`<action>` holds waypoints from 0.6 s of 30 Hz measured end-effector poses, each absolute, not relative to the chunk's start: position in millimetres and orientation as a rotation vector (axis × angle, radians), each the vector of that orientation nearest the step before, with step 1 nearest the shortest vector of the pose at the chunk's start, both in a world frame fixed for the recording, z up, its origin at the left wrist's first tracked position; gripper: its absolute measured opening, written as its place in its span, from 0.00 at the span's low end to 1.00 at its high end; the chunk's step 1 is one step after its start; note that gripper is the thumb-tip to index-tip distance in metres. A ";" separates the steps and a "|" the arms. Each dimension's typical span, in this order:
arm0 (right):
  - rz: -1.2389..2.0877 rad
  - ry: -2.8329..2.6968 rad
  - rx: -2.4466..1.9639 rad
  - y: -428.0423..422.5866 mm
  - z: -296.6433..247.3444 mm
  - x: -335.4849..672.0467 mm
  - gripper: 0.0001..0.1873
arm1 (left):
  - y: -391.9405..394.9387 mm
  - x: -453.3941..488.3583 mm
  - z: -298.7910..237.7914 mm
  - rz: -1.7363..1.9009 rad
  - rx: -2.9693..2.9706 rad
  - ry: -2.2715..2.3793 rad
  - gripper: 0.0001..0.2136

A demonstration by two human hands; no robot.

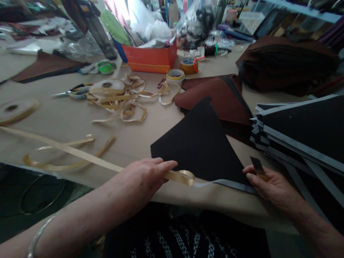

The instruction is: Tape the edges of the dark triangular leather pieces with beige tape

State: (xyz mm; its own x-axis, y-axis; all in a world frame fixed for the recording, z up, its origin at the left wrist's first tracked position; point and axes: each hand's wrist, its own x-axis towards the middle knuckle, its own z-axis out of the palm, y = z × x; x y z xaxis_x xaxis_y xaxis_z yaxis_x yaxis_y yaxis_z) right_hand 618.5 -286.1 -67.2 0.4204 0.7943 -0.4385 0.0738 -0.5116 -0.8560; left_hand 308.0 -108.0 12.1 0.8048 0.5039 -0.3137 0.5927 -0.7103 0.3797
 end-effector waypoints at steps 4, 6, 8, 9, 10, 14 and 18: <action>1.161 -0.706 -1.875 -285.3 -65.5 615.8 0.23 | -113.7 311.4 12.5 -0.374 2.529 0.717 0.10; 1.147 -0.694 -1.888 -283.3 -61.8 612.6 0.23 | -117.1 312.0 9.7 -0.371 2.562 0.667 0.09; 1.135 -0.670 -1.897 -280.9 -57.7 608.9 0.24 | -120.7 310.5 5.0 -0.344 2.560 0.649 0.09; 1.124 -0.652 -1.901 -279.9 -56.2 607.4 0.24 | -122.5 309.0 2.6 -0.334 2.544 0.654 0.08; 1.115 -0.636 -1.901 -279.2 -55.3 606.2 0.25 | -124.2 307.2 0.5 -0.332 2.524 0.657 0.08; 1.091 -0.630 -1.870 -278.6 -56.1 605.9 0.25 | -128.7 300.4 -1.2 -0.375 2.479 0.612 0.11; 1.094 -0.674 -1.892 -276.7 -54.0 607.2 0.23 | -127.7 298.8 8.4 -0.463 2.319 0.581 0.15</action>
